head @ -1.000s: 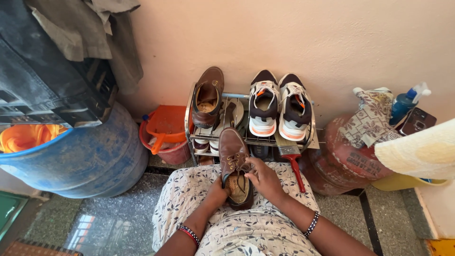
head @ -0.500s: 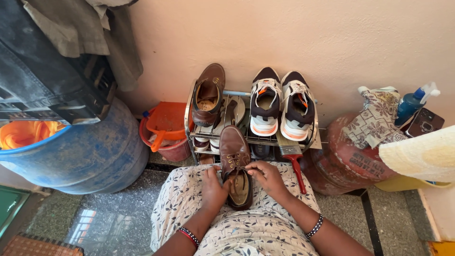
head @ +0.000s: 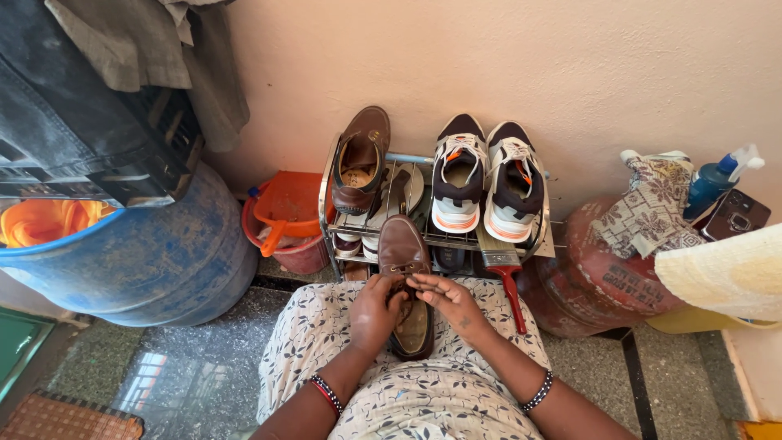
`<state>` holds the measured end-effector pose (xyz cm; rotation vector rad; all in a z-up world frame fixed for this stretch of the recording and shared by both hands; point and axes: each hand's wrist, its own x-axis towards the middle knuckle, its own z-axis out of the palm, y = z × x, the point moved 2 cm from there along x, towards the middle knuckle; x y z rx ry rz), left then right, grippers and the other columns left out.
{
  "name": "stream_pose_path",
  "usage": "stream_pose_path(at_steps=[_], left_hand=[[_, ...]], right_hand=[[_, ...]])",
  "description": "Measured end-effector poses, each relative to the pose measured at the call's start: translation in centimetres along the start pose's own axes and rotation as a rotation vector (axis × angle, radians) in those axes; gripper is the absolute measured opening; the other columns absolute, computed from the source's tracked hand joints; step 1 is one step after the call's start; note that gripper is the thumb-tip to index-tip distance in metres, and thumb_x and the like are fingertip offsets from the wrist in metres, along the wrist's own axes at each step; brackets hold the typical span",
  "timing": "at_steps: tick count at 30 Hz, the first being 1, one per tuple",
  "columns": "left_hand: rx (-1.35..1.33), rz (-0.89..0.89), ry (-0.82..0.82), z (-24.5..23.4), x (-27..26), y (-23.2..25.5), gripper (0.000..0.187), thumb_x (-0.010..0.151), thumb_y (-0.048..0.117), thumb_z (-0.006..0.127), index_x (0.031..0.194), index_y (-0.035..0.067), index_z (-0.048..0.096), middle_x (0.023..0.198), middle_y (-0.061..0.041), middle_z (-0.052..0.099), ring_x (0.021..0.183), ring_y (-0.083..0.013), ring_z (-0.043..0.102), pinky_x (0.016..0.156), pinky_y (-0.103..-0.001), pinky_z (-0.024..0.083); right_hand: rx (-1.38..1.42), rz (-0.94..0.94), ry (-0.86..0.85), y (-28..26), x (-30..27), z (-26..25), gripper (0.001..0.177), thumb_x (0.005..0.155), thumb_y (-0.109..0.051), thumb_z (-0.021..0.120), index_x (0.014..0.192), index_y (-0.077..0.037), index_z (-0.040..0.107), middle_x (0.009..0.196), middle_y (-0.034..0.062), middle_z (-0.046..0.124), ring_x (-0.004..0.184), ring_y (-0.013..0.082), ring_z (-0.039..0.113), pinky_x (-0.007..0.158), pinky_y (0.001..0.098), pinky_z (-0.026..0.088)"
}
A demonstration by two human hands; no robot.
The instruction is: The person sits on the floor and cleans a brown leather shoe with a brush, then removes and re-laces the shoe. They repeat the process on a second brown leather shoe, removing and re-lacing it as well.
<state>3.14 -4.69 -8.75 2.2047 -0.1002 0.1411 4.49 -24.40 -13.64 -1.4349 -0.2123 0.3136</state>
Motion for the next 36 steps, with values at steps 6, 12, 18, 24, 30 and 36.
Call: stream_pose_path(at_steps=[6, 12, 18, 24, 30, 36], left_hand=[[-0.39, -0.145, 0.063, 2.5, 1.5, -4.3, 0.017, 0.088, 0.015, 0.075, 0.102, 0.006, 0.079, 0.093, -0.008, 0.073, 0.084, -0.0204, 0.07, 0.078, -0.032, 0.055], [-0.746, -0.249, 0.001, 5.2, 2.0, -7.5, 0.018, 0.092, 0.013, 0.073, 0.105, 0.0, 0.079, 0.092, -0.005, 0.076, 0.081, -0.0117, 0.067, 0.077, -0.025, 0.053], [-0.91, -0.337, -0.031, 6.0, 2.1, -8.4, 0.02, 0.095, 0.012, 0.068, 0.109, 0.0, 0.077, 0.092, -0.003, 0.078, 0.077, -0.0069, 0.066, 0.072, -0.022, 0.054], [-0.908, -0.37, -0.047, 5.9, 1.8, -8.3, 0.019, 0.097, 0.013, 0.067, 0.109, 0.001, 0.076, 0.093, -0.004, 0.078, 0.074, -0.0062, 0.065, 0.067, -0.021, 0.053], [-0.956, -0.388, -0.045, 5.8, 1.8, -8.4, 0.017, 0.099, 0.014, 0.065, 0.107, 0.001, 0.073, 0.094, -0.005, 0.077, 0.074, -0.008, 0.067, 0.067, -0.022, 0.054], [-0.983, -0.337, -0.008, 4.4, 2.5, -7.6, 0.015, 0.101, 0.013, 0.062, 0.104, 0.003, 0.073, 0.095, -0.003, 0.076, 0.076, -0.0072, 0.066, 0.067, -0.022, 0.053]], right_hand=[[0.011, 0.003, -0.034, -0.9, 0.1, 0.2, 0.068, 0.097, -0.007, 0.059, 0.159, -0.011, 0.029, 0.162, 0.0108, 0.04, 0.146, 0.0225, 0.044, 0.121, 0.0377, 0.037], [-0.138, -0.003, 0.078, -0.3, 0.3, 0.4, 0.06, 0.096, -0.003, 0.059, 0.153, -0.008, 0.042, 0.154, 0.0123, 0.051, 0.138, 0.0234, 0.054, 0.115, 0.0365, 0.045], [-0.42, -0.018, 0.152, -0.6, -0.1, 1.2, 0.044, 0.093, -0.008, 0.069, 0.136, -0.007, 0.06, 0.135, 0.0107, 0.064, 0.124, 0.0222, 0.065, 0.107, 0.0329, 0.054], [-0.719, -0.103, 0.216, -0.7, -0.4, 1.3, 0.029, 0.088, -0.016, 0.077, 0.115, -0.005, 0.072, 0.134, 0.0104, 0.064, 0.122, 0.0234, 0.065, 0.099, 0.0338, 0.056], [-0.656, -0.104, 0.212, 0.0, -0.3, 0.1, 0.012, 0.088, -0.012, 0.072, 0.091, -0.001, 0.067, 0.133, 0.0127, 0.065, 0.121, 0.0251, 0.067, 0.097, 0.0364, 0.058], [-0.444, -0.124, 0.139, -0.6, -0.4, -0.9, 0.009, 0.082, 0.001, 0.062, 0.077, -0.001, 0.055, 0.136, 0.0185, 0.06, 0.119, 0.0308, 0.066, 0.103, 0.0403, 0.054]])
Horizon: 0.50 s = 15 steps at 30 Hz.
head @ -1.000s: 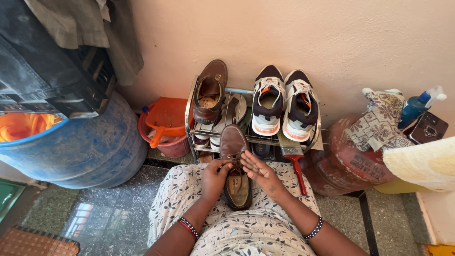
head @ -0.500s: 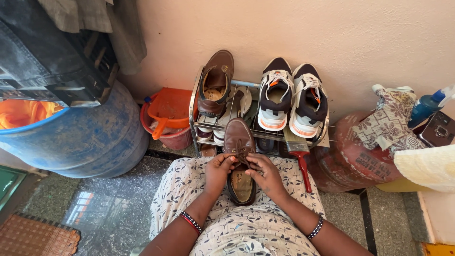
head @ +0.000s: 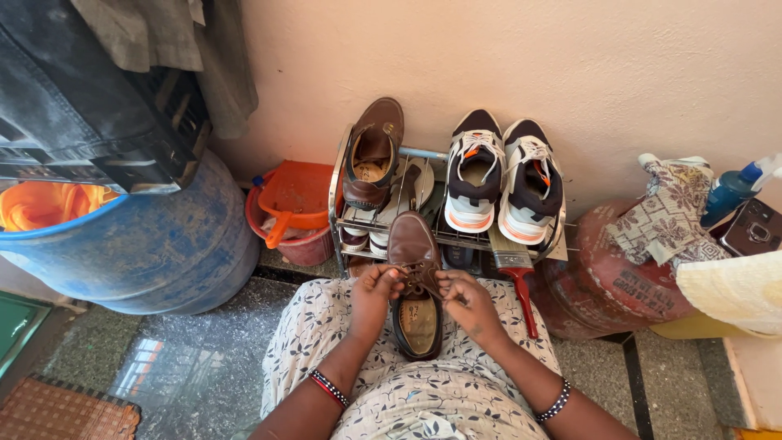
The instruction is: The person sits on the floor and cleans a brown leather shoe with a brush, then removes and re-laces the shoe. They repeat the process on a second brown leather shoe, removing and re-lacing it as well.
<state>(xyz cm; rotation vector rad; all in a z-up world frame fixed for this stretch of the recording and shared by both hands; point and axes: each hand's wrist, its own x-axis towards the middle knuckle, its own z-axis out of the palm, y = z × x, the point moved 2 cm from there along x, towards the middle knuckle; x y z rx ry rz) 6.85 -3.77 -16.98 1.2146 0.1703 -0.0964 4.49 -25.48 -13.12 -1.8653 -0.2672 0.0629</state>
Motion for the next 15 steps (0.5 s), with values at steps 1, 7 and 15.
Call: stream_pose_path(at_steps=[1, 7, 15], left_hand=[[-0.016, 0.02, 0.001, -0.1, 0.1, 0.6, 0.014, 0.101, 0.012, 0.062, 0.104, 0.003, 0.073, 0.095, -0.003, 0.076, 0.076, -0.007, 0.065, 0.068, -0.022, 0.053], [-0.121, 0.104, 0.061, -1.1, 0.2, 4.6, 0.018, 0.105, 0.011, 0.057, 0.104, 0.003, 0.073, 0.097, -0.007, 0.075, 0.081, -0.0087, 0.067, 0.073, -0.022, 0.054], [-0.336, 0.108, 0.066, -1.9, 0.5, 7.6, 0.017, 0.107, 0.016, 0.049, 0.111, 0.006, 0.062, 0.106, -0.01, 0.076, 0.098, -0.0168, 0.073, 0.087, -0.029, 0.061]], right_hand=[[0.044, -0.004, -0.004, -0.1, 0.1, -0.2, 0.01, 0.081, 0.003, 0.061, 0.076, -0.001, 0.053, 0.136, 0.0193, 0.06, 0.119, 0.0314, 0.065, 0.105, 0.041, 0.053], [0.241, 0.001, 0.006, -1.1, 0.2, -2.3, 0.013, 0.079, 0.003, 0.051, 0.07, -0.005, 0.047, 0.134, 0.0184, 0.056, 0.123, 0.0262, 0.059, 0.109, 0.0437, 0.052], [0.403, 0.042, 0.082, -2.6, 0.4, -4.2, 0.011, 0.077, 0.004, 0.047, 0.074, -0.007, 0.049, 0.132, 0.0196, 0.06, 0.12, 0.0277, 0.057, 0.107, 0.0488, 0.051]])
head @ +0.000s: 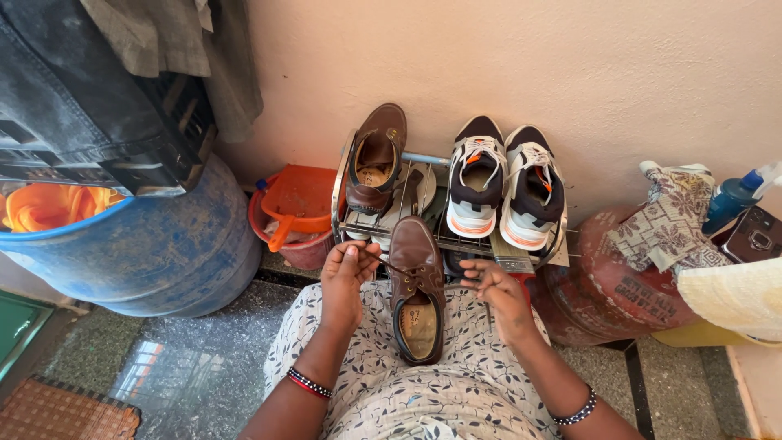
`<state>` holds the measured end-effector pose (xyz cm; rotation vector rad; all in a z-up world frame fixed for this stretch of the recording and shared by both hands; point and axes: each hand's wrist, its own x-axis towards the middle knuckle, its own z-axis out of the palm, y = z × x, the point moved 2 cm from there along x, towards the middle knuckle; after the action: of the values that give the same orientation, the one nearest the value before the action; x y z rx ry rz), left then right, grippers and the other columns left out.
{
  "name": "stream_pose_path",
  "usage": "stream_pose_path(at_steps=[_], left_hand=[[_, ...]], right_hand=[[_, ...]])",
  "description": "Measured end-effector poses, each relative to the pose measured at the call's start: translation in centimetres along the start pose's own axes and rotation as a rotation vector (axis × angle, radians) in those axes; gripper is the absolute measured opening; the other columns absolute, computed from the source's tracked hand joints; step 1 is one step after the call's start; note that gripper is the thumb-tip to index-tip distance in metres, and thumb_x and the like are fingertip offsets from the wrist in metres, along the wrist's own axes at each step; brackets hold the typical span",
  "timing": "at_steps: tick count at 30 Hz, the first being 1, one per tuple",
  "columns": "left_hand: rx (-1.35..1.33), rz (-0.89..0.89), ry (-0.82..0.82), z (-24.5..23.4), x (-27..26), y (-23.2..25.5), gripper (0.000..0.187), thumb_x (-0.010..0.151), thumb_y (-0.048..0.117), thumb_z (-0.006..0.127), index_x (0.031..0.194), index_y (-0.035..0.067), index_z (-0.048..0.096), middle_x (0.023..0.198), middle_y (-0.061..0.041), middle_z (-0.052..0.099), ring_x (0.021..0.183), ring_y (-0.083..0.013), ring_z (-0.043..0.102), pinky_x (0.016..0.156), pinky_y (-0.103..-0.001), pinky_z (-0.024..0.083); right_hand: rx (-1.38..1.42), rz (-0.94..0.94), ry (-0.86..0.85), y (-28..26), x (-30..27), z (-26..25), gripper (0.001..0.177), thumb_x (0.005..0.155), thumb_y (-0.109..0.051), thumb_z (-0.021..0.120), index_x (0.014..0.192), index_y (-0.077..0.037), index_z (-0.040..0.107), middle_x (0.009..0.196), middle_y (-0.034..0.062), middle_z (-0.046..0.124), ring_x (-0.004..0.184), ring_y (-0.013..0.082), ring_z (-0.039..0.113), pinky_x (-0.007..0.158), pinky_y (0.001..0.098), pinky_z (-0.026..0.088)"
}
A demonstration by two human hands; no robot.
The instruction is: The person sits on the floor and cleans a brown leather shoe with a brush, then removes and re-laces the shoe. They repeat the process on a second brown leather shoe, removing and re-lacing it as well.
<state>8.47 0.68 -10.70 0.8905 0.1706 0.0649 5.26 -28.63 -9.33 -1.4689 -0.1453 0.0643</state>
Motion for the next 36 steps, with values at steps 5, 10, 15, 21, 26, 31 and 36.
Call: stream_pose_path(at_steps=[5, 10, 15, 21, 26, 31, 36], left_hand=[[0.035, 0.04, -0.02, 1.0, -0.5, 1.0, 0.018, 0.105, 0.013, 0.052, 0.117, 0.007, 0.063, 0.112, -0.009, 0.074, 0.096, -0.0144, 0.069, 0.084, -0.029, 0.056], [0.429, 0.275, 0.161, 2.0, -2.1, 2.1, 0.021, 0.095, 0.008, 0.06, 0.115, 0.011, 0.063, 0.108, 0.003, 0.064, 0.088, -0.0111, 0.064, 0.075, -0.032, 0.059], [1.183, 0.699, 0.042, 3.2, -3.3, 2.0, 0.014, 0.092, 0.005, 0.068, 0.101, 0.014, 0.073, 0.102, 0.0, 0.068, 0.093, -0.0192, 0.059, 0.086, -0.037, 0.045], [1.308, 0.526, -0.229, 3.4, -4.1, -0.7, 0.024, 0.079, 0.002, 0.064, 0.092, 0.017, 0.078, 0.099, -0.003, 0.065, 0.099, -0.0256, 0.059, 0.086, -0.042, 0.042], [1.443, 0.419, -0.248, 3.5, -4.6, -1.9, 0.031, 0.08, 0.006, 0.066, 0.105, 0.019, 0.078, 0.103, -0.005, 0.062, 0.1, -0.0266, 0.057, 0.084, -0.044, 0.042], [1.42, 0.386, -0.272, 3.2, -4.3, -2.3, 0.035, 0.085, 0.008, 0.065, 0.116, 0.02, 0.077, 0.11, -0.004, 0.062, 0.105, -0.0267, 0.057, 0.086, -0.043, 0.044], [1.327, 0.378, -0.25, 2.6, -3.9, -3.1, 0.025, 0.085, 0.013, 0.072, 0.108, 0.017, 0.079, 0.114, -0.003, 0.063, 0.108, -0.0267, 0.058, 0.091, -0.042, 0.045]], right_hand=[[0.266, -0.045, -0.12, -2.5, -0.2, 0.6, 0.01, 0.082, 0.002, 0.049, 0.078, -0.007, 0.052, 0.133, 0.0229, 0.061, 0.12, 0.0303, 0.061, 0.109, 0.0513, 0.048], [0.336, -0.029, -0.537, -4.9, -1.7, 2.9, 0.009, 0.091, -0.007, 0.059, 0.085, -0.008, 0.052, 0.134, 0.022, 0.061, 0.126, 0.0323, 0.063, 0.112, 0.0491, 0.05], [0.108, 0.206, -0.749, -3.5, -3.1, 4.0, 0.022, 0.097, -0.028, 0.06, 0.1, -0.007, 0.066, 0.128, 0.0137, 0.07, 0.117, 0.0245, 0.069, 0.1, 0.0381, 0.057], [-0.26, 0.15, -0.412, 1.9, -1.0, 1.9, 0.035, 0.101, -0.034, 0.062, 0.102, -0.001, 0.074, 0.093, 0.0077, 0.076, 0.084, 0.0165, 0.073, 0.078, 0.0315, 0.063], [-0.417, 0.207, -0.187, 3.7, -0.4, 2.4, 0.029, 0.098, -0.028, 0.065, 0.112, -0.005, 0.075, 0.092, 0.0057, 0.072, 0.077, 0.0115, 0.068, 0.072, 0.0286, 0.06], [-0.645, 0.181, -0.123, 2.2, 0.1, 5.1, 0.029, 0.096, -0.022, 0.064, 0.121, -0.013, 0.074, 0.102, 0.0022, 0.069, 0.073, 0.0134, 0.066, 0.071, 0.0281, 0.055], [-0.787, -0.049, -0.062, 0.7, 0.3, 6.5, 0.025, 0.092, -0.017, 0.069, 0.114, -0.007, 0.075, 0.102, 0.0069, 0.07, 0.087, 0.02, 0.07, 0.077, 0.0319, 0.054]])
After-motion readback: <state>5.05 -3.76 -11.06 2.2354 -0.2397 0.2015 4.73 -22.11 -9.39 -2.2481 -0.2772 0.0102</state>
